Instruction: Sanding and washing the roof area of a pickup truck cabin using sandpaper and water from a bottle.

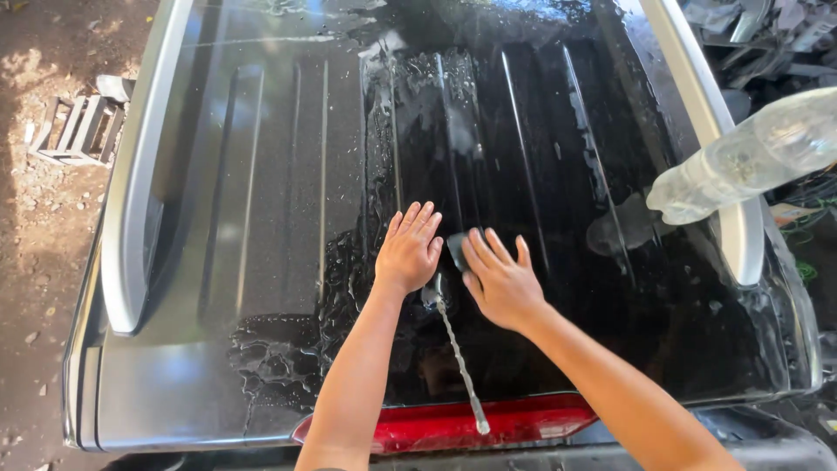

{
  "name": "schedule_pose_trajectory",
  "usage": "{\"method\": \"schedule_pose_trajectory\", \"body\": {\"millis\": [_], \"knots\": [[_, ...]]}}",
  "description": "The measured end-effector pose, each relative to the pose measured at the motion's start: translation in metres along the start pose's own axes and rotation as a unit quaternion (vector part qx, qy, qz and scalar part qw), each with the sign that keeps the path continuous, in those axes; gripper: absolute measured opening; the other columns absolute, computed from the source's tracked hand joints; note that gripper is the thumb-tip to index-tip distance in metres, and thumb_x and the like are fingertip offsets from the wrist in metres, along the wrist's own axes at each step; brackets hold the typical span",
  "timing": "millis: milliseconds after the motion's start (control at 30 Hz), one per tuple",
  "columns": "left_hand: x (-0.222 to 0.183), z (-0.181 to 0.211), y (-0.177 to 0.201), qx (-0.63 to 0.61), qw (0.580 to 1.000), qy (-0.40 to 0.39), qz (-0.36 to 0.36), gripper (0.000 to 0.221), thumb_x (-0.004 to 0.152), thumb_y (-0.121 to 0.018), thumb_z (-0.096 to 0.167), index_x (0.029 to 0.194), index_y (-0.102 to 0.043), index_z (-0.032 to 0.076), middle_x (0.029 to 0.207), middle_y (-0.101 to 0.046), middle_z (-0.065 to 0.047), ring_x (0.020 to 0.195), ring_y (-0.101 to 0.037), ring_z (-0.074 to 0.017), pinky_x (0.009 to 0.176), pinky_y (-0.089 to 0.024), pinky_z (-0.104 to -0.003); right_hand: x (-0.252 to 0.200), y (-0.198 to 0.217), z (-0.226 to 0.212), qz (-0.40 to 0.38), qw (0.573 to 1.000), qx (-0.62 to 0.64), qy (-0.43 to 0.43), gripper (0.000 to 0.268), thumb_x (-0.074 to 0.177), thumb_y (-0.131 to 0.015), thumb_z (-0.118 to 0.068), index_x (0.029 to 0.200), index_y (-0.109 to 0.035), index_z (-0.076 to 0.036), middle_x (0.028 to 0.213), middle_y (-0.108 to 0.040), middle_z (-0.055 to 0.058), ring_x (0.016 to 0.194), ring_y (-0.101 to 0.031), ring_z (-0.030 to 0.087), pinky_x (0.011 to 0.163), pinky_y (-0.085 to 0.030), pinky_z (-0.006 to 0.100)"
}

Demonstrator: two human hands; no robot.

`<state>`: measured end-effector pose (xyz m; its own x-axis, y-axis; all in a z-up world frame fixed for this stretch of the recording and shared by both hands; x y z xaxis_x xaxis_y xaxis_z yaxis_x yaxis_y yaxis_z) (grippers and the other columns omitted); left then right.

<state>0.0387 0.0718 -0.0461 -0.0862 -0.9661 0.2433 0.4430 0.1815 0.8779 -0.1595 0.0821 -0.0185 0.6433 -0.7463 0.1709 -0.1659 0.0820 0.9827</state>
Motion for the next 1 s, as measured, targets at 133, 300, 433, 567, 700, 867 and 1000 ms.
{"method": "schedule_pose_trajectory", "body": {"millis": [133, 300, 433, 567, 700, 867, 1000], "knots": [[0.002, 0.001, 0.004, 0.008, 1.0, 0.009, -0.007, 0.05, 0.099, -0.052, 0.028, 0.146, -0.054, 0.012, 0.16, -0.043, -0.006, 0.152, -0.031, -0.0259, 0.124, -0.018, -0.047, 0.053, 0.013, 0.016, -0.01, 1.0, 0.002, -0.001, 0.055, 0.098, -0.049, -0.038, 0.149, -0.047, -0.018, 0.159, -0.043, 0.004, 0.148, -0.036, 0.032, 0.113, -0.022, 0.07], [0.001, -0.002, 0.002, -0.003, 1.0, 0.006, -0.009, 0.049, 0.099, -0.052, 0.029, 0.146, -0.055, 0.013, 0.16, -0.043, -0.005, 0.152, -0.032, -0.0248, 0.125, -0.02, -0.046, 0.163, -0.008, 0.045, -0.035, 0.994, -0.003, -0.102, 0.048, 0.104, -0.041, -0.036, 0.149, -0.046, -0.019, 0.16, -0.041, 0.001, 0.149, -0.03, 0.035, 0.113, -0.022, 0.071], [0.001, 0.001, 0.003, 0.0, 1.0, 0.001, 0.011, 0.05, 0.099, -0.053, 0.028, 0.146, -0.056, 0.013, 0.16, -0.044, -0.006, 0.151, -0.033, -0.0255, 0.125, -0.021, -0.045, 0.102, -0.012, 0.032, 0.03, 0.998, -0.017, -0.055, 0.054, 0.104, -0.046, -0.035, 0.15, -0.046, -0.007, 0.16, -0.041, 0.01, 0.15, -0.033, 0.032, 0.115, -0.023, 0.067], [0.0, 0.0, 0.001, 0.004, 1.0, 0.006, 0.007, 0.05, 0.097, -0.054, 0.028, 0.144, -0.056, 0.013, 0.159, -0.045, -0.006, 0.15, -0.033, -0.0254, 0.123, -0.02, -0.047, 0.026, 0.011, 0.013, -0.002, 0.999, -0.031, 0.036, 0.057, 0.096, -0.05, -0.038, 0.147, -0.048, -0.013, 0.156, -0.044, 0.009, 0.145, -0.035, 0.035, 0.111, -0.023, 0.07], [0.004, 0.005, 0.011, 0.0, 1.0, 0.013, 0.007, 0.05, 0.097, -0.054, 0.027, 0.144, -0.056, 0.012, 0.159, -0.045, -0.007, 0.151, -0.033, -0.026, 0.124, -0.021, -0.047, 0.099, 0.015, 0.032, -0.034, 0.998, -0.048, -0.007, 0.051, 0.101, -0.047, -0.036, 0.148, -0.048, -0.016, 0.158, -0.044, 0.005, 0.147, -0.032, 0.039, 0.111, -0.022, 0.073], [0.002, -0.004, 0.007, -0.017, 1.0, 0.01, 0.003, 0.05, 0.096, -0.054, 0.026, 0.144, -0.056, 0.01, 0.159, -0.044, -0.008, 0.151, -0.033, -0.0273, 0.123, -0.021, -0.047, 0.202, -0.041, 0.061, -0.017, 0.997, -0.04, -0.059, 0.057, 0.104, -0.042, -0.039, 0.151, -0.041, -0.007, 0.16, -0.039, 0.011, 0.151, -0.027, 0.034, 0.113, -0.02, 0.07], [-0.001, 0.0, 0.004, -0.013, 1.0, -0.002, 0.015, 0.049, 0.097, -0.053, 0.026, 0.144, -0.056, 0.011, 0.159, -0.045, -0.008, 0.151, -0.033, -0.0267, 0.123, -0.021, -0.048, 0.102, -0.019, 0.029, -0.002, 0.999, -0.045, 0.028, 0.071, 0.102, -0.044, -0.044, 0.155, -0.035, 0.002, 0.165, -0.031, 0.021, 0.155, -0.024, 0.033, 0.119, -0.019, 0.06]]}}
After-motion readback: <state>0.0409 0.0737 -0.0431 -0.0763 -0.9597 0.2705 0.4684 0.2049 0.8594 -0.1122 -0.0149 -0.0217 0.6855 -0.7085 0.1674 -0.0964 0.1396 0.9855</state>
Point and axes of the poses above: each hand's wrist, its own x-axis towards the middle knuckle, its own y-axis out of the back of the hand, z = x × y, the point moved 3 cm from there along x, towards the middle knuckle
